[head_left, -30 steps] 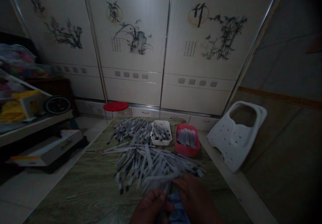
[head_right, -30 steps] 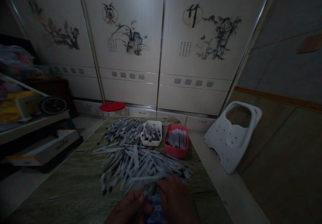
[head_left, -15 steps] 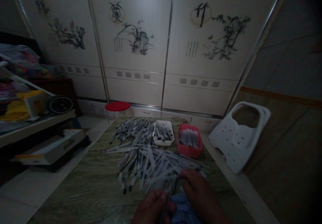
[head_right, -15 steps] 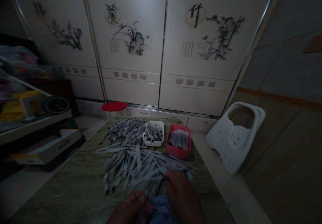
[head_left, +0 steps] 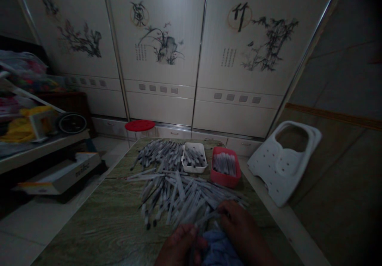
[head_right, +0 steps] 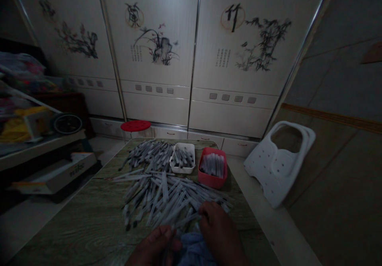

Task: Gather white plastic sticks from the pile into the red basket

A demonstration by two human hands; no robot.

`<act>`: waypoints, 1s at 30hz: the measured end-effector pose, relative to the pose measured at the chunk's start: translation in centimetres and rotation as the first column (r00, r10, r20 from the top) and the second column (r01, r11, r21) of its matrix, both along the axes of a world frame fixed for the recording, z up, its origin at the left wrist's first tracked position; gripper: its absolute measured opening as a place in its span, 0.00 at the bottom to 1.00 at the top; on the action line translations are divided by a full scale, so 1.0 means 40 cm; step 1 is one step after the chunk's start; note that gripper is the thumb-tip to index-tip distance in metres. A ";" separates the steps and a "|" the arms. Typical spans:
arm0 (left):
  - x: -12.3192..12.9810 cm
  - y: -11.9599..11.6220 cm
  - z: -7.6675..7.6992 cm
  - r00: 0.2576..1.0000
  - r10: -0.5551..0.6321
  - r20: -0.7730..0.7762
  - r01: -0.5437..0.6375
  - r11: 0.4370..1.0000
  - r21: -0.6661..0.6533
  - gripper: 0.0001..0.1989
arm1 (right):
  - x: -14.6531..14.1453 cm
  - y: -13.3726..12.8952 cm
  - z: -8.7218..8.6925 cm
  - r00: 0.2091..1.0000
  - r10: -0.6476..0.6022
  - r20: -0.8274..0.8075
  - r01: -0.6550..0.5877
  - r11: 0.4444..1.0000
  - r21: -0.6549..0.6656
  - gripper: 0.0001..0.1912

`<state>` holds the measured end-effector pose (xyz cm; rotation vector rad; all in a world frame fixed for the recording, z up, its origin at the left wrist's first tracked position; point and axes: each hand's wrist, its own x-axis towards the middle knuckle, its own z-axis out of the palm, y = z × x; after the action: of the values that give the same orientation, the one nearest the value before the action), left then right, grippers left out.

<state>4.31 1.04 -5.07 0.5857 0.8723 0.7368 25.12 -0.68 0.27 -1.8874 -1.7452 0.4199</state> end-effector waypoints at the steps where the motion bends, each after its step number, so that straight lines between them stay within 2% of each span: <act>1: 0.000 -0.001 0.000 1.000 0.006 0.007 -0.006 1.000 -0.004 0.27 | 0.003 0.000 0.000 1.000 -0.007 0.006 0.007 1.000 -0.005 0.13; 8: 0.001 -0.003 -0.007 0.998 0.040 0.051 -0.037 0.997 -0.070 0.25 | 0.022 -0.002 -0.007 0.997 -0.038 0.065 0.042 0.997 -0.065 0.09; 11: -0.001 -0.002 -0.012 0.997 0.053 0.055 -0.048 0.996 -0.081 0.25 | 0.011 -0.003 -0.010 0.994 -0.046 0.098 0.056 0.993 -0.106 0.06; 16: -0.009 -0.003 -0.015 0.998 0.030 0.047 -0.028 0.999 -0.043 0.26 | -0.013 -0.005 -0.010 0.986 -0.060 0.155 0.081 0.988 -0.132 0.05; 22: -0.008 -0.003 -0.013 0.997 0.030 0.077 -0.026 0.998 -0.061 0.25 | -0.029 0.001 -0.019 0.978 -0.077 0.195 0.104 0.986 -0.132 0.05; 26: -0.007 -0.006 0.004 0.996 0.030 0.089 -0.024 0.997 -0.070 0.23 | -0.037 0.003 -0.027 0.974 -0.087 0.211 0.114 0.987 -0.117 0.04; 30: -0.007 -0.020 0.049 0.993 0.062 0.102 -0.052 0.994 -0.092 0.19 | -0.036 0.003 -0.028 0.977 -0.085 0.198 0.110 0.987 -0.117 0.06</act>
<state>4.05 0.25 -3.11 0.4402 0.8230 0.7692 23.66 -0.54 -0.84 -2.1579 -1.7738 0.3279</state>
